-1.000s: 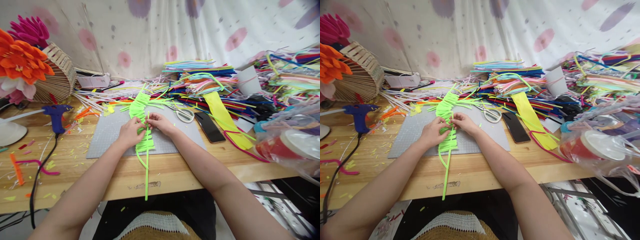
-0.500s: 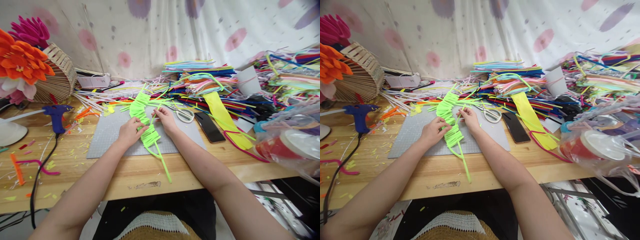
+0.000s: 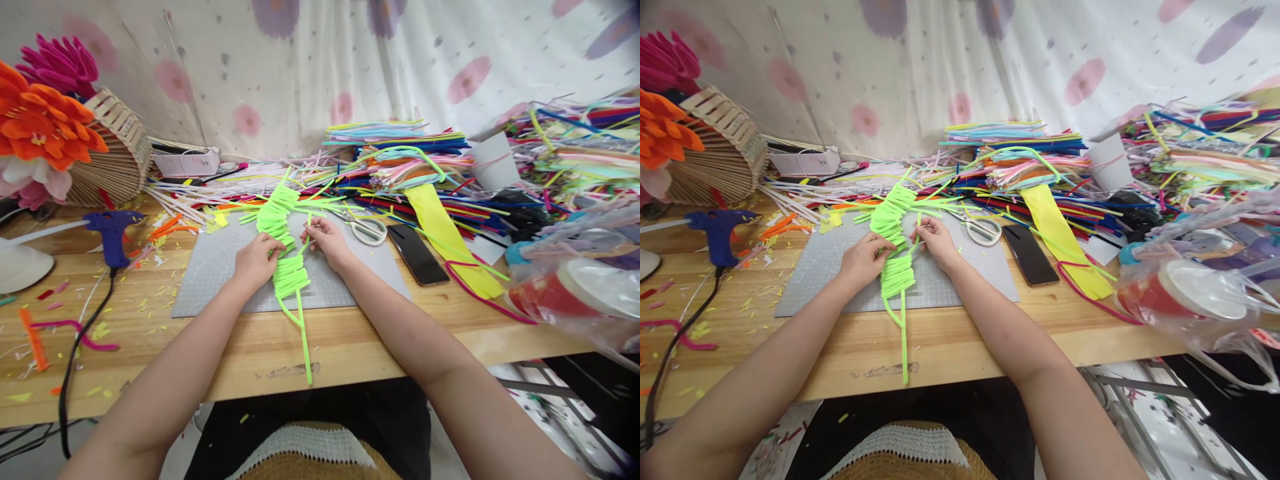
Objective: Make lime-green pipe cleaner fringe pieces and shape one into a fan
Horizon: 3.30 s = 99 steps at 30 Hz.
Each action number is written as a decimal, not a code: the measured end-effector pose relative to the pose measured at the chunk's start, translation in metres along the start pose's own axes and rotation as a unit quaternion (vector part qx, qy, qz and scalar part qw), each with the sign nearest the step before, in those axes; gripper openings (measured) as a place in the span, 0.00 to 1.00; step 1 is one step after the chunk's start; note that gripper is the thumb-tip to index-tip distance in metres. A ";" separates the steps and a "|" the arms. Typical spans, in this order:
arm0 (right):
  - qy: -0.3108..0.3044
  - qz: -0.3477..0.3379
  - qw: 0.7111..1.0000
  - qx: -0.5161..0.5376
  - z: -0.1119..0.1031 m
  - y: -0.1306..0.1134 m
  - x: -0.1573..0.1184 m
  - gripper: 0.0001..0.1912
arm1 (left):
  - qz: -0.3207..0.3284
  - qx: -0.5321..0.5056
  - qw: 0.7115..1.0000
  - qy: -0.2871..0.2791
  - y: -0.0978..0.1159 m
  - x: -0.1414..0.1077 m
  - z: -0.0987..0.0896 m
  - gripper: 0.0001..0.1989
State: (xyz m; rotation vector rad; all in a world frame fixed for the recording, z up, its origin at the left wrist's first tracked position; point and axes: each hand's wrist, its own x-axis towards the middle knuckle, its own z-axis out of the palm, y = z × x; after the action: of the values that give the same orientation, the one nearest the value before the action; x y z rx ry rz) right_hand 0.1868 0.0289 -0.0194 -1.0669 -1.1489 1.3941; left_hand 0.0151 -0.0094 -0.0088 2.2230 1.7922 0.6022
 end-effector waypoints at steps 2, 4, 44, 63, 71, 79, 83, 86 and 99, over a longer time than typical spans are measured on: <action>-0.007 0.003 1.000 -0.013 0.001 -0.001 -0.001 0.15 | -0.005 -0.005 1.000 -0.004 0.001 -0.001 -0.002 0.10; -0.014 0.002 1.000 -0.022 0.002 -0.001 -0.002 0.13 | -0.002 -0.008 1.000 -0.015 0.001 -0.001 -0.004 0.11; 0.037 -0.090 0.926 -0.364 -0.002 0.008 -0.003 0.06 | 0.037 -0.018 0.998 -0.054 0.003 0.004 0.000 0.07; -0.070 -0.096 0.930 -0.348 0.005 0.003 -0.007 0.11 | -0.040 0.020 0.998 0.035 0.005 0.015 0.005 0.08; -0.112 -0.090 0.862 -0.486 0.010 -0.005 -0.013 0.10 | -0.093 -0.097 0.990 0.042 0.000 0.017 0.010 0.09; -0.106 -0.079 0.855 -0.501 0.012 -0.006 -0.013 0.09 | -0.092 -0.087 0.990 0.056 0.003 0.014 0.008 0.08; -0.104 -0.078 0.856 -0.501 0.012 -0.006 -0.014 0.08 | -0.084 -0.075 0.991 0.068 0.005 0.012 0.007 0.07; -0.099 -0.074 0.860 -0.495 0.012 -0.006 -0.014 0.09 | -0.085 -0.067 0.992 0.064 0.006 0.011 0.006 0.07; -0.075 -0.094 0.939 -0.321 0.005 0.006 -0.007 0.10 | -0.053 -0.061 0.996 0.035 0.002 0.007 0.006 0.13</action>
State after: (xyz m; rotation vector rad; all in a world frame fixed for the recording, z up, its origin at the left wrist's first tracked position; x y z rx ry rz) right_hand 0.1820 0.0207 -0.0241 -1.2628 -1.8432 0.9718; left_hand 0.0207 -0.0026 -0.0122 2.0387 1.8398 0.7530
